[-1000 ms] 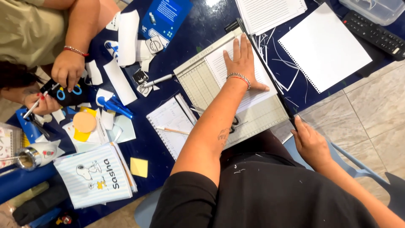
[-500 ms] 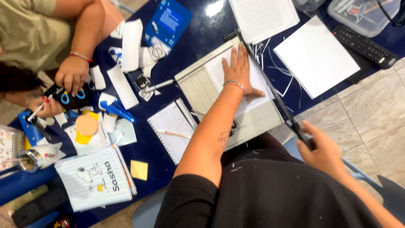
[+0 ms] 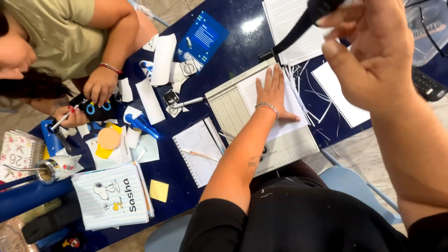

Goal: Trimming printed paper sheets using a manual paper cutter

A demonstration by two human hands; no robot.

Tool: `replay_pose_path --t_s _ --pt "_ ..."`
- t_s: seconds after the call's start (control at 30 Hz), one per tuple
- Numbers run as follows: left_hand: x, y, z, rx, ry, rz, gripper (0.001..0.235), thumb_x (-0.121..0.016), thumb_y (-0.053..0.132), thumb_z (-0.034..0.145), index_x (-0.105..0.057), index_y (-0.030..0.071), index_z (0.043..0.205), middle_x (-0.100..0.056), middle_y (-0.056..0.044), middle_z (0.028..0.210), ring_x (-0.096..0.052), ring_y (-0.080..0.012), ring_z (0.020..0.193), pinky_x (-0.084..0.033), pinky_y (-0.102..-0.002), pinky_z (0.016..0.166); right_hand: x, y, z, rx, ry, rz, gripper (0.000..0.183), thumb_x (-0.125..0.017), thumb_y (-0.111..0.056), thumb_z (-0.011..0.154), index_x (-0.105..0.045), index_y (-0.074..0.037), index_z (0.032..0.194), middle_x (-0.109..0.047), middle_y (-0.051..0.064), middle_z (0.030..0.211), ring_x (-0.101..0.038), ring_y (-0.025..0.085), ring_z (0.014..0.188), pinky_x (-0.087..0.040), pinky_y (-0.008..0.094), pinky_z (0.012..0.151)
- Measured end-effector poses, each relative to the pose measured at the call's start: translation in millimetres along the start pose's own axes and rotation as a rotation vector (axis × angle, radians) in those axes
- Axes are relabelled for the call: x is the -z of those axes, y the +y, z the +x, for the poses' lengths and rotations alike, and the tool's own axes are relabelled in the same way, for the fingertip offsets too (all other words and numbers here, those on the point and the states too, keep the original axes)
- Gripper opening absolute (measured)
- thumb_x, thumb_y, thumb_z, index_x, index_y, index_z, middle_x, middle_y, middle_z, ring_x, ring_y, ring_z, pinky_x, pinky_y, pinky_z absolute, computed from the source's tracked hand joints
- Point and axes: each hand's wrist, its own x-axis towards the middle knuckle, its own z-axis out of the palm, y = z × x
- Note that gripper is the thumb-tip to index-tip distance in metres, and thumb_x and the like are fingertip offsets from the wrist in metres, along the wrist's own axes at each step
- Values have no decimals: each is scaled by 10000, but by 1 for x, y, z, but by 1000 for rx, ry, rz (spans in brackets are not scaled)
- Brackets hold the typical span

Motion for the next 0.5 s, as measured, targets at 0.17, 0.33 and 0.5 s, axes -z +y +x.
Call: replay_pose_path --t_s 0.17,0.33,0.5 --pt "-7 -5 1 -4 53 -36 1724 -660 1083 500 110 19 1617 214 -138 1692 147 -338 1571 -67 -625 1239 -28 60 -80 16 154 -117 750 -409 322 1030 -242 -46 1661 -365 268 1613 -587 316 1012 -529 299 773" --pt "-20 -8 7 -57 139 -206 1529 -720 944 605 -38 38 1631 61 -160 1723 61 -316 1594 -53 -640 1239 -82 140 -217 -1106 -264 -503 498 -747 -257 917 -673 -196 1406 -741 119 1223 -695 330 1142 -551 483 972" --pt "-29 -12 7 -82 190 -257 1478 -726 877 636 -33 35 1633 67 -164 1725 71 -316 1596 -25 -611 1244 -99 137 -210 -1166 -143 -493 561 -714 -157 919 -607 -153 1469 -723 125 1253 -684 314 1133 -548 425 979"
